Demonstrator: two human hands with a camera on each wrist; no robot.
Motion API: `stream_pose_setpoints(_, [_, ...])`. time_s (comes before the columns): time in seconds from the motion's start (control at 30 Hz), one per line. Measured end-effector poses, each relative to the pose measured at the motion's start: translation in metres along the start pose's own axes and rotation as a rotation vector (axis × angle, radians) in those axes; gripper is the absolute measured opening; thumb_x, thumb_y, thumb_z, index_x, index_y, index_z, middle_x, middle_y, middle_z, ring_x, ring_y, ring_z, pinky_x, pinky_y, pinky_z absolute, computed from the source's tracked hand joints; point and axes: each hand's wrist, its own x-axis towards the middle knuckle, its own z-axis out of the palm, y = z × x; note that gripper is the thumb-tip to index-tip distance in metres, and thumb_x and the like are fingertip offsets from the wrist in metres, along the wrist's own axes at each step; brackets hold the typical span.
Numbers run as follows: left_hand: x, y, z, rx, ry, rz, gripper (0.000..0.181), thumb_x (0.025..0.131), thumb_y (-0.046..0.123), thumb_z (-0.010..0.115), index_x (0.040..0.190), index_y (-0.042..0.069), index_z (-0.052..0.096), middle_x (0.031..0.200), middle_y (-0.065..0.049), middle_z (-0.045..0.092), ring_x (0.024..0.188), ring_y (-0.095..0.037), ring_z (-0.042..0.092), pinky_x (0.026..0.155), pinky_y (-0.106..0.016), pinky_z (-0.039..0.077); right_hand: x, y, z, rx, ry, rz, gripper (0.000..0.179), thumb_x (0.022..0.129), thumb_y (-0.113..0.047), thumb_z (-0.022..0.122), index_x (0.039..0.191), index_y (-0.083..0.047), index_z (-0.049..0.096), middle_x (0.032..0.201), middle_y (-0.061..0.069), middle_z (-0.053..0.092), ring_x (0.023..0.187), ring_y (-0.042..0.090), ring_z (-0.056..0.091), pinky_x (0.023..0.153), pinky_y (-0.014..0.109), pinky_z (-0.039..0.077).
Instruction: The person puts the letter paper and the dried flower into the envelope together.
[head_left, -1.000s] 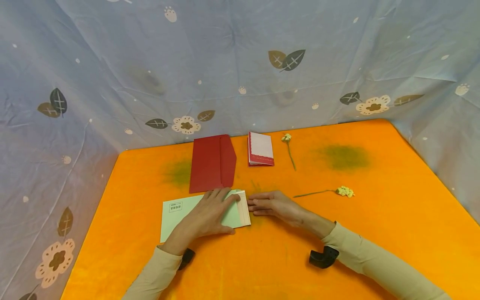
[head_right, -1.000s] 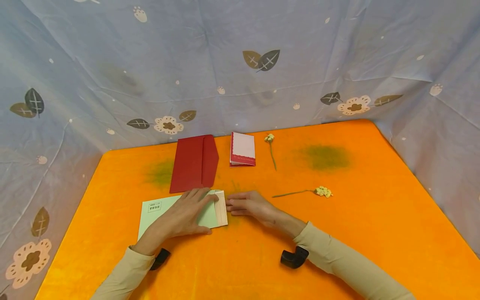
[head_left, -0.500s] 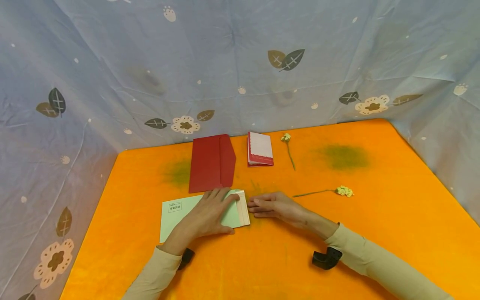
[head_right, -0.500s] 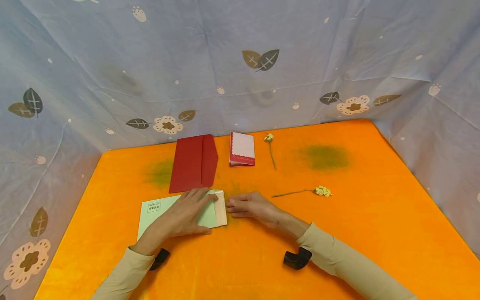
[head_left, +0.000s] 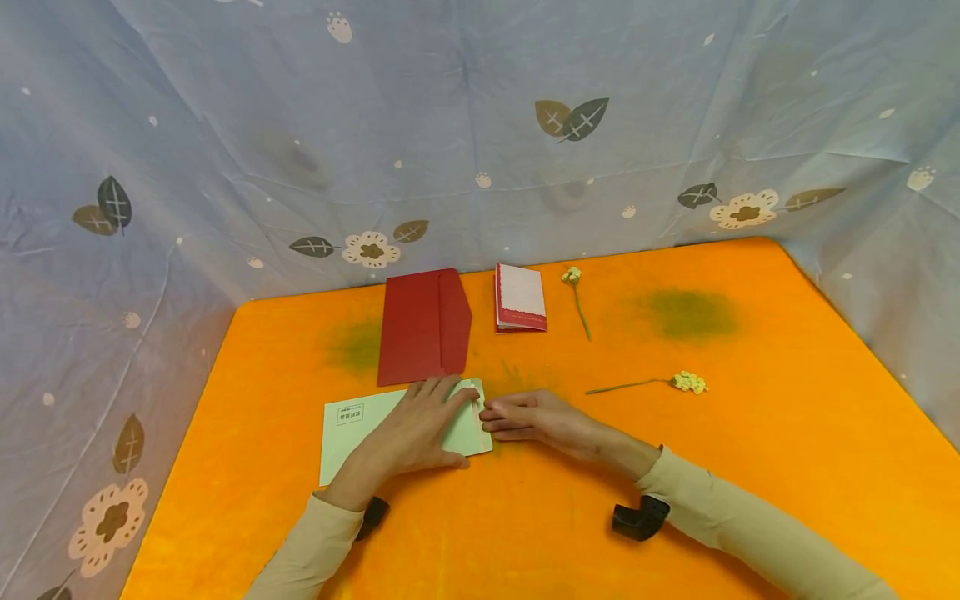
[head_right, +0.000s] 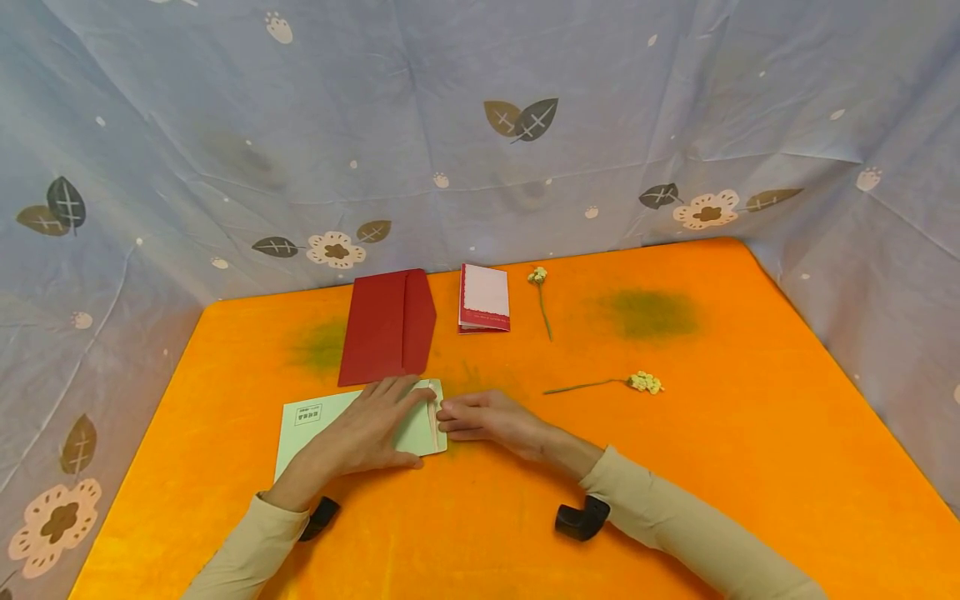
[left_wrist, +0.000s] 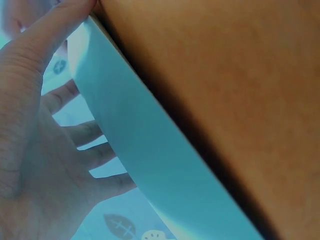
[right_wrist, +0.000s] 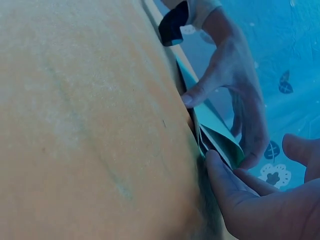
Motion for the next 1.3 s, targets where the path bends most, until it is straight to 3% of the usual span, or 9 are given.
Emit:
stream_pose_setpoints(0.33, [0.000, 0.000, 0.000, 0.010, -0.012, -0.012, 0.090, 0.068, 0.060, 0.082, 0.139, 0.018, 0.045, 0.144, -0.014, 0.043, 0.129, -0.033, 0.042, 0.107, -0.052, 0.035, 0.003, -0.001, 0.002, -0.054, -0.056, 0.002, 0.061, 0.104, -0.024, 0.048, 0.147, 0.014, 0.027, 0.145, 0.029, 0.043, 0.129, 0.038, 0.050, 0.104, 0.041, 0.043])
stream_pose_setpoints(0.7, [0.000, 0.000, 0.000, 0.007, -0.015, -0.020, 0.091, 0.068, 0.060, 0.082, 0.139, 0.018, 0.045, 0.144, -0.014, 0.043, 0.129, -0.032, 0.042, 0.107, -0.051, 0.035, 0.001, -0.004, 0.000, -0.104, -0.082, -0.010, 0.059, 0.104, -0.025, 0.048, 0.146, 0.013, 0.030, 0.144, 0.028, 0.044, 0.128, 0.039, 0.051, 0.104, 0.042, 0.044])
stream_pose_setpoints(0.9, [0.002, 0.000, 0.000, -0.001, -0.010, -0.007, 0.091, 0.069, 0.059, 0.082, 0.140, 0.017, 0.044, 0.143, -0.014, 0.043, 0.128, -0.032, 0.043, 0.107, -0.051, 0.035, -0.013, -0.012, -0.024, -0.255, -0.018, -0.066, 0.052, 0.102, -0.024, 0.055, 0.140, 0.011, 0.044, 0.134, 0.026, 0.055, 0.118, 0.036, 0.059, 0.099, 0.040, 0.048])
stream_pose_setpoints(1.07, [0.003, 0.000, 0.000, 0.009, -0.011, -0.007, 0.091, 0.068, 0.059, 0.083, 0.139, 0.017, 0.044, 0.143, -0.014, 0.043, 0.128, -0.031, 0.043, 0.107, -0.051, 0.035, -0.028, -0.023, -0.045, -0.332, 0.043, -0.115, 0.048, 0.101, -0.018, 0.055, 0.136, 0.013, 0.046, 0.133, 0.029, 0.055, 0.117, 0.039, 0.058, 0.098, 0.043, 0.048])
stream_pose_setpoints(1.3, [0.001, 0.000, 0.000, 0.001, -0.006, -0.005, 0.090, 0.068, 0.058, 0.083, 0.139, 0.017, 0.044, 0.143, -0.015, 0.043, 0.127, -0.033, 0.043, 0.105, -0.052, 0.037, -0.057, -0.034, -0.077, -0.455, 0.262, -0.110, 0.047, 0.099, -0.021, 0.060, 0.136, 0.007, 0.051, 0.132, 0.023, 0.059, 0.119, 0.031, 0.060, 0.097, 0.033, 0.049])
